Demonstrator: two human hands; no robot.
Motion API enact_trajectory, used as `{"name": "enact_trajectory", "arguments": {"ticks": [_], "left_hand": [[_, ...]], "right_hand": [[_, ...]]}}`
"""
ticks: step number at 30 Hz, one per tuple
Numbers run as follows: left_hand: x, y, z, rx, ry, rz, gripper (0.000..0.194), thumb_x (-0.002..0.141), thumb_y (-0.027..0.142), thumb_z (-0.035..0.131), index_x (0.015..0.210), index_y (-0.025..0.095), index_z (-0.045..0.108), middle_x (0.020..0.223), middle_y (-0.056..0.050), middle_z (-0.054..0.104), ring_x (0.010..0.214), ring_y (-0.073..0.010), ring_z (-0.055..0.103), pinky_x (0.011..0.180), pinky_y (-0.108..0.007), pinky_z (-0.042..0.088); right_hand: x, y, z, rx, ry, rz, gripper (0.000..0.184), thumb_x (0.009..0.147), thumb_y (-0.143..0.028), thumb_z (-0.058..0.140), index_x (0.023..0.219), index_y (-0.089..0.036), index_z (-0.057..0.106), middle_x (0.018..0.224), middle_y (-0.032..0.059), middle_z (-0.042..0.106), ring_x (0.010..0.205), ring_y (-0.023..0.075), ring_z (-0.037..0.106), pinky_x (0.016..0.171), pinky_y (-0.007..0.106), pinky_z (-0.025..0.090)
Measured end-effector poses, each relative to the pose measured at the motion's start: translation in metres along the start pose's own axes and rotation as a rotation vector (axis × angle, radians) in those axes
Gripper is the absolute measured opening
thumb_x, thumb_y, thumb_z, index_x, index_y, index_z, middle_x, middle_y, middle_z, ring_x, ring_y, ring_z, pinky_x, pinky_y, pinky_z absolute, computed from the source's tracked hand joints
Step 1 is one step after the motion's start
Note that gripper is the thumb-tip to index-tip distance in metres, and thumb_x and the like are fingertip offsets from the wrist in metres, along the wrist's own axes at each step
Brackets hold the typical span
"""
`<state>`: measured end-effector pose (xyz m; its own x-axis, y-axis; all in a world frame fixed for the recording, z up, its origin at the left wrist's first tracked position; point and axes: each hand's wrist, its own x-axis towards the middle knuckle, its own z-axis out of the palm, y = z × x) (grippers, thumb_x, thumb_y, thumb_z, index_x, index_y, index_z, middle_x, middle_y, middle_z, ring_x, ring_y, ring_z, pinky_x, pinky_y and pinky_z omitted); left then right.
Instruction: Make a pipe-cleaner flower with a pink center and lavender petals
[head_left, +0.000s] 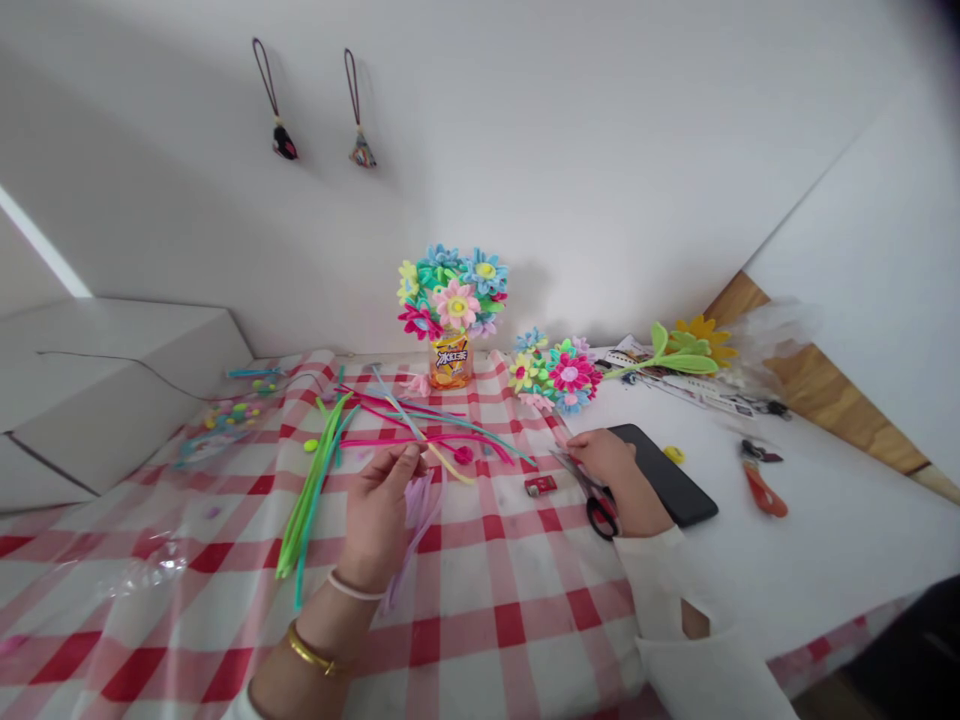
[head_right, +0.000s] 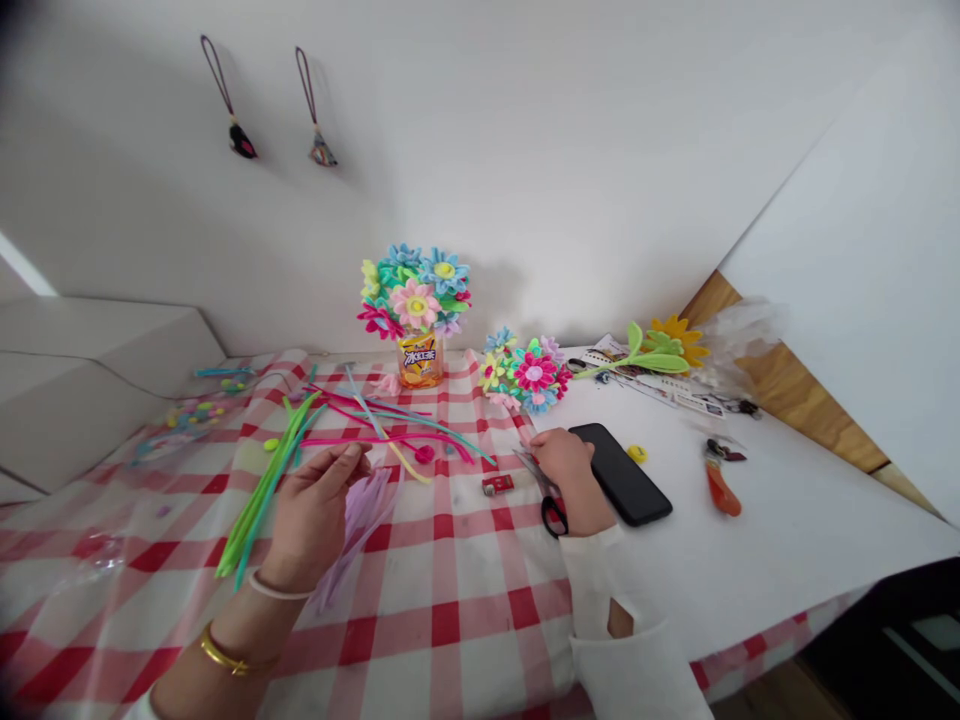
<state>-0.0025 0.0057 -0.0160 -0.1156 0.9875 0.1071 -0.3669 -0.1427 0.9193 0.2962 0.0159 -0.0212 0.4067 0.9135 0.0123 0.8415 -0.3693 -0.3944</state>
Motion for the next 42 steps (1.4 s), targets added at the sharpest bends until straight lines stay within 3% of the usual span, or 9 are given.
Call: {"name": "enact_trajectory", "arguments": {"ticks": [10,16,20,23,27,30,34,37,42], "left_hand": [[-0.008,0.013,0.011,0.019,-0.04,0.129,0.034,0.078,0.027,0.05,0.049,0.019,0.034,0.05,0.005,0.03,0.048,-0.0088,0.033,0.05,-0.023,0.033],[-0.001,0.01,0.002,0.148,0.005,0.134,0.036,0.074,0.034,0.058,0.046,0.018,0.042,0.046,0.003,0.04,0.048,-0.0096,0.039,0.053,-0.024,0.035],[0.01,0.017,-0.007,0.152,0.053,0.155,0.019,0.06,0.027,0.07,0.073,0.017,0.062,0.071,-0.001,0.061,0.062,-0.0109,0.05,0.06,-0.023,0.038],[0.014,0.021,-0.011,0.207,0.086,0.134,0.018,0.067,0.03,0.064,0.078,0.015,0.063,0.065,0.001,0.058,0.057,-0.0098,0.048,0.056,-0.023,0.037],[0.013,0.023,-0.011,0.187,0.043,0.171,0.014,0.076,0.027,0.052,0.066,0.018,0.053,0.051,0.005,0.043,0.049,-0.0091,0.041,0.049,-0.022,0.034],[0.012,0.027,-0.011,0.219,0.04,0.233,0.024,0.079,0.021,0.042,0.055,0.02,0.04,0.049,0.005,0.035,0.047,-0.0094,0.04,0.048,-0.022,0.034],[0.015,0.033,-0.016,0.429,0.097,0.265,0.03,0.08,0.019,0.037,0.051,0.02,0.034,0.046,0.004,0.034,0.045,-0.0092,0.036,0.046,-0.022,0.031],[0.017,0.033,-0.021,0.567,0.125,0.267,0.032,0.082,0.027,0.04,0.052,0.019,0.036,0.046,0.004,0.038,0.045,-0.0089,0.036,0.046,-0.022,0.03],[0.015,0.031,-0.024,0.786,0.081,0.242,0.041,0.076,0.046,0.05,0.049,0.018,0.037,0.045,0.006,0.031,0.045,-0.0078,0.03,0.045,-0.022,0.024]], "right_hand": [[-0.017,-0.03,-0.004,0.353,0.273,-0.234,0.029,0.08,-0.04,0.04,0.067,-0.019,0.056,0.059,-0.0007,0.056,0.06,0.0145,0.052,0.058,0.024,0.038],[-0.027,-0.037,-0.008,0.677,0.405,-0.229,0.045,0.087,-0.049,0.028,0.052,-0.021,0.034,0.044,-0.0051,0.034,0.042,0.0096,0.035,0.044,0.022,0.032],[-0.022,-0.032,-0.013,0.938,0.555,-0.236,0.043,0.083,-0.052,0.041,0.056,-0.019,0.043,0.047,-0.004,0.042,0.043,0.0083,0.036,0.044,0.022,0.032],[-0.018,-0.032,-0.014,1.03,0.63,-0.287,0.033,0.081,-0.05,0.047,0.072,-0.019,0.048,0.052,-0.0053,0.045,0.045,0.0084,0.04,0.046,0.021,0.034],[-0.02,-0.034,-0.016,1.239,0.642,-0.289,0.044,0.085,-0.054,0.035,0.056,-0.021,0.032,0.042,-0.0085,0.029,0.036,0.0075,0.03,0.037,0.021,0.026],[-0.023,-0.037,-0.014,1.165,0.629,-0.254,0.049,0.086,-0.054,0.033,0.05,-0.021,0.029,0.041,-0.007,0.029,0.036,0.0075,0.031,0.038,0.022,0.026],[-0.03,-0.045,-0.006,0.944,0.526,-0.341,0.037,0.086,-0.047,0.041,0.061,-0.02,0.043,0.049,-0.0052,0.042,0.044,0.0085,0.039,0.046,0.022,0.033],[-0.034,-0.051,0.003,0.793,0.435,-0.435,0.033,0.087,-0.045,0.038,0.065,-0.02,0.043,0.051,-0.0051,0.044,0.047,0.0094,0.041,0.049,0.022,0.035],[-0.039,-0.055,0.012,0.662,0.358,-0.387,0.044,0.086,-0.049,0.037,0.053,-0.02,0.039,0.042,-0.0046,0.039,0.043,0.0095,0.039,0.046,0.022,0.033]]}}
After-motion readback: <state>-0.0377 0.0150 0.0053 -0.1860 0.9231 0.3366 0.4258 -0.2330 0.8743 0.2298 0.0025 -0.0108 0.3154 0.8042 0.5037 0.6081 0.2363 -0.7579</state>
